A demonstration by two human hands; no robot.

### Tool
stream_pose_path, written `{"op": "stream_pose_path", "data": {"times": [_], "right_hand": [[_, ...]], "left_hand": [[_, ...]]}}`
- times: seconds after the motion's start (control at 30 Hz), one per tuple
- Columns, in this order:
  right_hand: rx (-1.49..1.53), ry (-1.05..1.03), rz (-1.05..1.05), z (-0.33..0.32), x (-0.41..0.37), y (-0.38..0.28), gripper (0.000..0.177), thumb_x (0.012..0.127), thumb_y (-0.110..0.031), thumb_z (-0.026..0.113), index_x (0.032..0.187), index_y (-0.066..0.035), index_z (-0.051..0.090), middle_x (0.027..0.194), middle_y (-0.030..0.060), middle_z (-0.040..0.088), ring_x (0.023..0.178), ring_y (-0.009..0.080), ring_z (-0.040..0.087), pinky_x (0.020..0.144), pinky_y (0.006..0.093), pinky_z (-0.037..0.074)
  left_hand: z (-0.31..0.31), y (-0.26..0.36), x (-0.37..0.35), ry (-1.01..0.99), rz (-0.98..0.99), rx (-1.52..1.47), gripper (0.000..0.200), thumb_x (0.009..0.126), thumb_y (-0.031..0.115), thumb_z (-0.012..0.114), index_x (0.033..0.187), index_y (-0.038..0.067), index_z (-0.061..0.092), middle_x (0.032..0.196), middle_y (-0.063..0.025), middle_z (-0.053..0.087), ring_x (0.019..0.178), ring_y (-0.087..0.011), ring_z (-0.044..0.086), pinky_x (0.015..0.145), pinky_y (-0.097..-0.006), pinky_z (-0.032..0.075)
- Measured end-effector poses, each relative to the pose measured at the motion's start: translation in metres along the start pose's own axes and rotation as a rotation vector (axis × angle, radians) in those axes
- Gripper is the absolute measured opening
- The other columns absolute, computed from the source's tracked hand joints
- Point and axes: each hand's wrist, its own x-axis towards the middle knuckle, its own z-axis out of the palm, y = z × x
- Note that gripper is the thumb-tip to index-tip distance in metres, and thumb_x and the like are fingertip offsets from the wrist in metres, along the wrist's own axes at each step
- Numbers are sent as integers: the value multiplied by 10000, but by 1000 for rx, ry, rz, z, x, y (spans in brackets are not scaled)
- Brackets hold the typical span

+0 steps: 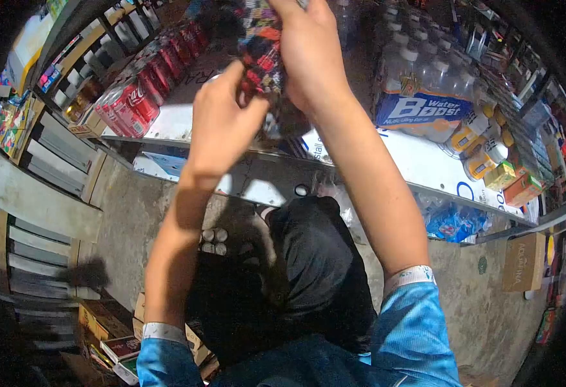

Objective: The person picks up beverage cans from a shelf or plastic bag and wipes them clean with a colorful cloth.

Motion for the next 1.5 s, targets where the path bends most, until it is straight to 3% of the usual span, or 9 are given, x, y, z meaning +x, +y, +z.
{"op": "stream_pose_path", "data": {"times": [0.1, 0.27, 0.4, 0.77, 0.97, 1.13, 1.3, 1.37, 1.5], "right_hand": [[-682, -183, -487, -20, -3, 13, 400, 1002, -338, 650, 1250, -25, 673, 1074, 160, 726, 1007, 277, 699, 918, 410, 530], [-1071, -167, -108, -80, -13, 66, 492, 1014, -324, 637, 1373, 9, 588, 1320, 228, 607, 1211, 328, 609, 1067, 378, 441], [-1076, 36, -368, -102, 0, 93, 502, 1019, -301, 603, 1421, -5, 548, 1459, 247, 519, 1335, 408, 529, 1132, 429, 401], [-1133, -167, -278, -111, -20, 65, 813, 927, -505, 722, 1431, 100, 520, 1577, 281, 339, 1448, 377, 400, 1220, 427, 303], [-1408, -469, -719, -103, -21, 53, 927, 773, -469, 907, 1409, 89, 530, 1546, 280, 401, 1402, 445, 452, 1142, 457, 429], [-1338, -863, -1109, -73, 2, 60, 754, 763, -175, 728, 1447, -443, 558, 1532, 99, 509, 1072, 301, 657, 972, 387, 548], [-1316, -863, -967, -59, 30, 68, 593, 818, -126, 712, 1386, -262, 610, 1460, 132, 557, 1273, 369, 601, 1063, 402, 507], [-1238, -552, -848, -48, 25, 64, 808, 606, 13, 856, 1349, -169, 594, 1370, 171, 541, 1238, 418, 587, 1020, 443, 528], [-1459, -732, -955, -94, 22, 95, 921, 683, -150, 898, 1479, -241, 443, 1526, 123, 389, 1388, 438, 456, 1123, 470, 492]], "left_hand": [[-5, -14, 22, -16, -135, -274, 316, 819, 172, 735, 1005, -63, 637, 888, -251, 720, 790, -422, 694, 715, -448, 547], [1, -31, -2, 107, 78, 163, 822, 820, 444, 857, 1389, -60, 541, 1300, -256, 588, 1245, -411, 533, 1112, -497, 403], [23, -17, -20, 234, -29, 307, 1172, 665, 560, 929, 1482, -66, 369, 1480, -302, 349, 1356, -480, 389, 1148, -542, 339], [19, -48, -11, 162, -5, 283, 877, 641, 329, 893, 1363, -14, 531, 1291, -248, 477, 1248, -436, 461, 1097, -506, 406], [-32, -116, 10, -175, 165, 52, 821, 668, 283, 894, 1378, 20, 578, 1273, -167, 525, 1255, -326, 547, 1108, -420, 432], [-48, -132, 15, -251, 142, -6, 869, 674, 255, 872, 1449, 52, 535, 1385, -184, 508, 1354, -353, 483, 1162, -437, 390], [-27, -132, -18, -4, 64, -38, 893, 710, 280, 863, 1510, 117, 501, 1537, -217, 410, 1445, -406, 397, 1214, -463, 331], [-18, -128, -25, 57, 45, -124, 803, 779, 297, 839, 1495, 118, 523, 1580, -217, 367, 1466, -395, 383, 1218, -465, 316], [-17, -132, -30, 97, 34, -221, 701, 861, 309, 787, 1490, 127, 535, 1627, -214, 323, 1505, -389, 348, 1228, -471, 294]]}}
